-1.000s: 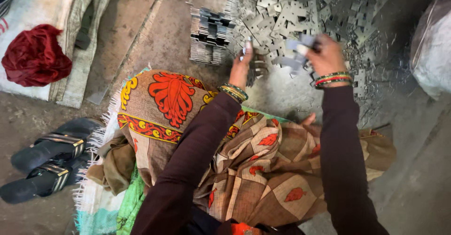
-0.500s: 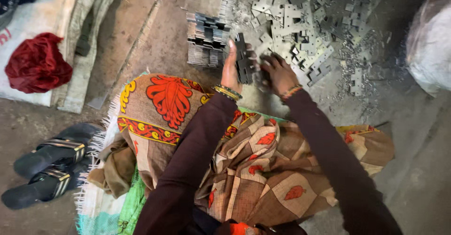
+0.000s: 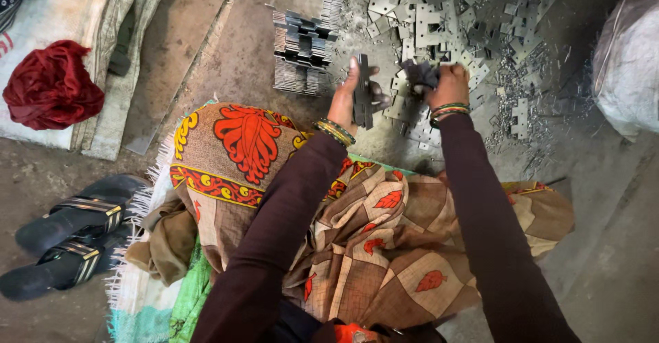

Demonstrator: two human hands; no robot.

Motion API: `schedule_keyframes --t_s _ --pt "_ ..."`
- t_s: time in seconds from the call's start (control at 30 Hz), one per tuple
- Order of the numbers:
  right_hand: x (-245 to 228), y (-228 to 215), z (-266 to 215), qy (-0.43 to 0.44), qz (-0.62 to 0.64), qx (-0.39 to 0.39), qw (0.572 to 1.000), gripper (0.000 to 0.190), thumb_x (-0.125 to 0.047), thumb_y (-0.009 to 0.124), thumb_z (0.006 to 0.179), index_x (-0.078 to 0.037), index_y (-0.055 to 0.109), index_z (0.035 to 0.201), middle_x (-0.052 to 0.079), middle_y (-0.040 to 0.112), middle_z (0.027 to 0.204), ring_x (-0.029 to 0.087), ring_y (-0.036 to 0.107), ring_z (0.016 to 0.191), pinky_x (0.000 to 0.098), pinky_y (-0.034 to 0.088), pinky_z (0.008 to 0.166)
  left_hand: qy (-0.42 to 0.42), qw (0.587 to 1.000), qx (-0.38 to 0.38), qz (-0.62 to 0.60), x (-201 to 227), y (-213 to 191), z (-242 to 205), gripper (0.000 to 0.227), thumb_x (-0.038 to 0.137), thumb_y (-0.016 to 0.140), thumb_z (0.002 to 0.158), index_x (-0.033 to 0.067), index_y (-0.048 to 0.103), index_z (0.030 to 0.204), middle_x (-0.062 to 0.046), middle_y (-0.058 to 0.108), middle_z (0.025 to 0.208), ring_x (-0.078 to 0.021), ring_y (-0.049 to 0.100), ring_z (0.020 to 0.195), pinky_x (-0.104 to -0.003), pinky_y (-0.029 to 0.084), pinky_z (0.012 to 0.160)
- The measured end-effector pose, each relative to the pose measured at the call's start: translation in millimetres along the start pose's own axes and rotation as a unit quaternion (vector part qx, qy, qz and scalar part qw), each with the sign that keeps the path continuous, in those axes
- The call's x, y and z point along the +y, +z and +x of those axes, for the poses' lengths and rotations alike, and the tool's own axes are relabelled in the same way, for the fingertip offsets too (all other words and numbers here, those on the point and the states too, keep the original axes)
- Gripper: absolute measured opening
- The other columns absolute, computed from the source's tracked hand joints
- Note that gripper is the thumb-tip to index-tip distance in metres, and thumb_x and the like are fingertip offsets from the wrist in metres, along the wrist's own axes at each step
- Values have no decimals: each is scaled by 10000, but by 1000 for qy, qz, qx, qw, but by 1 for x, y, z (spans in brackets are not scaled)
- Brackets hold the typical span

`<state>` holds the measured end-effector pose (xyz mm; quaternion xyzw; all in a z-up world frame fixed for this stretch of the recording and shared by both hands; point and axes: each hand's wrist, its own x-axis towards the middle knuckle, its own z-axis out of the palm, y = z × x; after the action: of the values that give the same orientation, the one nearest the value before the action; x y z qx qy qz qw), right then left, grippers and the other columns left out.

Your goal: The person sits on the floor and sorts small metal parts by hand. They pick up pieces from a pile, separate them, and place them into neat stacks on the floor.

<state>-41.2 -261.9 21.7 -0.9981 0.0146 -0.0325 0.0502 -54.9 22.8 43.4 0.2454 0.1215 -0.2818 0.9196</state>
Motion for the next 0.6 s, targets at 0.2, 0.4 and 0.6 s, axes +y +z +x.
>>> schedule_keyframes --t_s 0.2,0.4,0.6 --pt "20 -66 8 71 311 -84 944 254 -94 796 915 1 712 1135 102 756 1021 190 697 877 319 566 801 -72 994 46 70 -21 -15 19 786 739 582 852 32 610 1195 -108 705 895 -257 727 714 -416 616 651" --pt "-22 -82 23 2 318 -116 941 317 -138 700 1003 -116 728 1317 92 661 1238 197 621 1060 329 551 887 -173 979 -94 50 -11 3 10 824 774 486 843 31 621 1171 -174 747 937 -278 766 743 -399 645 670" --pt "-50 -17 5 -96 -92 -120 984 669 -192 916 574 -80 717 1204 217 594 1154 425 570 1131 529 532 869 -129 985 -107 40 -3 2 3 636 606 539 986 28 606 1242 -131 713 946 -261 744 783 -397 641 716"
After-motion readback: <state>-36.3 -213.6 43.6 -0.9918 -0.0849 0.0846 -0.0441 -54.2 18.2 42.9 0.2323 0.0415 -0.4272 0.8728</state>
